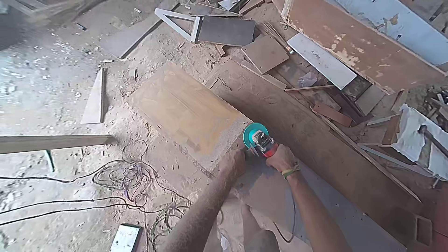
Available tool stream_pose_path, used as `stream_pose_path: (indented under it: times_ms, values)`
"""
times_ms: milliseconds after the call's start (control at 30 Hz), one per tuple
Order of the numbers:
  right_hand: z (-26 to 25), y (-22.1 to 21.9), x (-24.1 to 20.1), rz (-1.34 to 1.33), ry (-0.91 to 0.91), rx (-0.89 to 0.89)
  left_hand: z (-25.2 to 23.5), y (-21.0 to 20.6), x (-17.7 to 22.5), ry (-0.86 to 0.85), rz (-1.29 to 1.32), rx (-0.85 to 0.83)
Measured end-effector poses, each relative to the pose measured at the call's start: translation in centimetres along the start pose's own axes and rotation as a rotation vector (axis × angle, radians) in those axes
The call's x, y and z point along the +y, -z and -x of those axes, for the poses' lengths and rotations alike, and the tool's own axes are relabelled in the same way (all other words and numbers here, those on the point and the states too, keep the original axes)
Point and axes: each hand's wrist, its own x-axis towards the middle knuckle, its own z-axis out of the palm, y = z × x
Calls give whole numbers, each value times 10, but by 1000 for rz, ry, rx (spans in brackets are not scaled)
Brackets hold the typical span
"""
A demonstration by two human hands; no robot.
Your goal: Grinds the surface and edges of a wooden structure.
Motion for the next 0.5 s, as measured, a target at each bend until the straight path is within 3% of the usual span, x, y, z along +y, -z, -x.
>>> stream_pose_path:
  times_ms: [133,367,500]
  values:
    - [1,10,-12,49,46,-5,-3,4,-8,-1,29,9]
    - [4,-27,47,-58,-74,26,8,-31,21,-42,-10,-90]
    - [1,-21,29,-15,-69,31,7,-20,9,-24,19,-79]
